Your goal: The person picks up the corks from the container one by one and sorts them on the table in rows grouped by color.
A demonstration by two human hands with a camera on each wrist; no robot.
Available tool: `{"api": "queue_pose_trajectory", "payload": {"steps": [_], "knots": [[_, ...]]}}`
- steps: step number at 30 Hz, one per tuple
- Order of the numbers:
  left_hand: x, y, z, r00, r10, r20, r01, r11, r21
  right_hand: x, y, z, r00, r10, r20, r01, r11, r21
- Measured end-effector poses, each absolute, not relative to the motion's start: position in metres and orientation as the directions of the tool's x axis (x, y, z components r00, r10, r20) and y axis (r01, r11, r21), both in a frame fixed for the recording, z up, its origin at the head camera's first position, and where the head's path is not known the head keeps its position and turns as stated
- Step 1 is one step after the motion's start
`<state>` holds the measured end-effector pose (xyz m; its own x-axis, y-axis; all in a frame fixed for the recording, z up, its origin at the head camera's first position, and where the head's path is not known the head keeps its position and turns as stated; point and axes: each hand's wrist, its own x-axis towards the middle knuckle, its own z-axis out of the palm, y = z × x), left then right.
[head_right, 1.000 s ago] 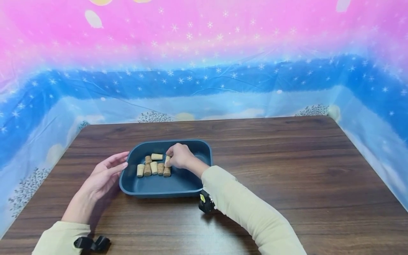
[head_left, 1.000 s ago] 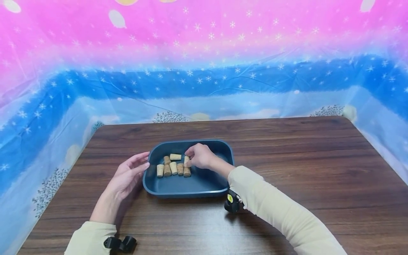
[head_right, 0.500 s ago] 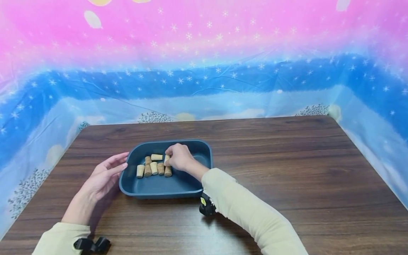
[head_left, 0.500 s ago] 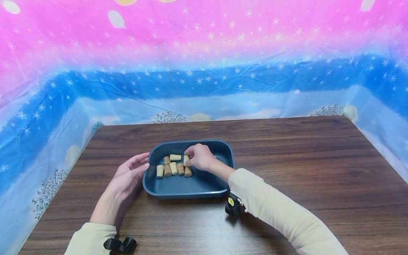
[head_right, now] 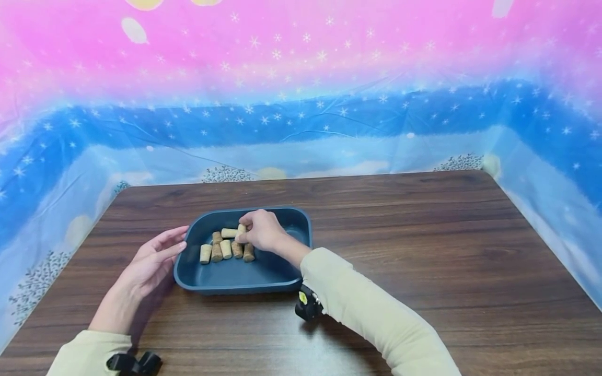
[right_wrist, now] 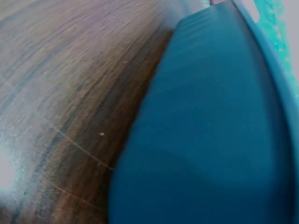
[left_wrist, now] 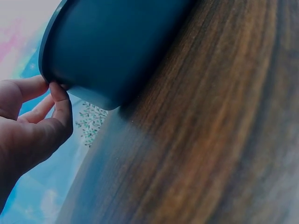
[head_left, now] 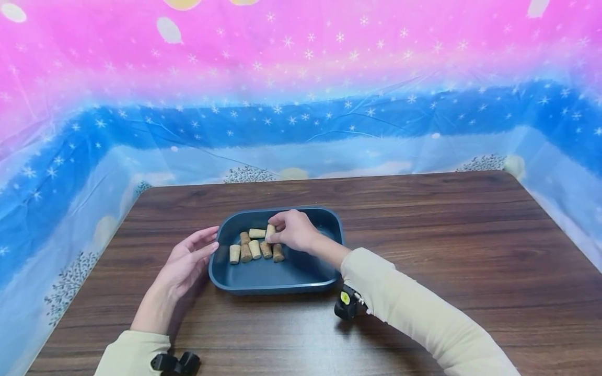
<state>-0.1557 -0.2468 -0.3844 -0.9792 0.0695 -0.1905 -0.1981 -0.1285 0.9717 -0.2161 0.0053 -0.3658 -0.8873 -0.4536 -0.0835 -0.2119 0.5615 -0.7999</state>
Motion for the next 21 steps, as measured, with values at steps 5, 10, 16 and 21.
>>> {"api": "queue_pose_trajectory", "payload": {"steps": [5, 10, 16, 21], "knots": [[-0.155, -0.247, -0.384, -0.980, 0.070, -0.188, -0.196, -0.135, 0.971, -0.216, 0.013, -0.355, -0.876, -0.476, -0.080, -0.208, 0.522, -0.827], [-0.155, -0.246, -0.384, -0.980, 0.069, -0.185, -0.193, -0.140, 0.971, -0.218, 0.023, -0.346, -0.870, -0.486, -0.082, -0.189, 0.481, -0.856], [-0.155, -0.246, -0.385, -0.982, 0.070, -0.178, -0.187, -0.159, 0.970, -0.221, 0.038, -0.338, -0.873, -0.485, -0.049, -0.206, 0.458, -0.865], [-0.155, -0.245, -0.385, -0.982, 0.071, -0.172, -0.182, -0.165, 0.969, -0.220, 0.051, -0.332, -0.873, -0.487, -0.012, -0.252, 0.472, -0.845]]}}
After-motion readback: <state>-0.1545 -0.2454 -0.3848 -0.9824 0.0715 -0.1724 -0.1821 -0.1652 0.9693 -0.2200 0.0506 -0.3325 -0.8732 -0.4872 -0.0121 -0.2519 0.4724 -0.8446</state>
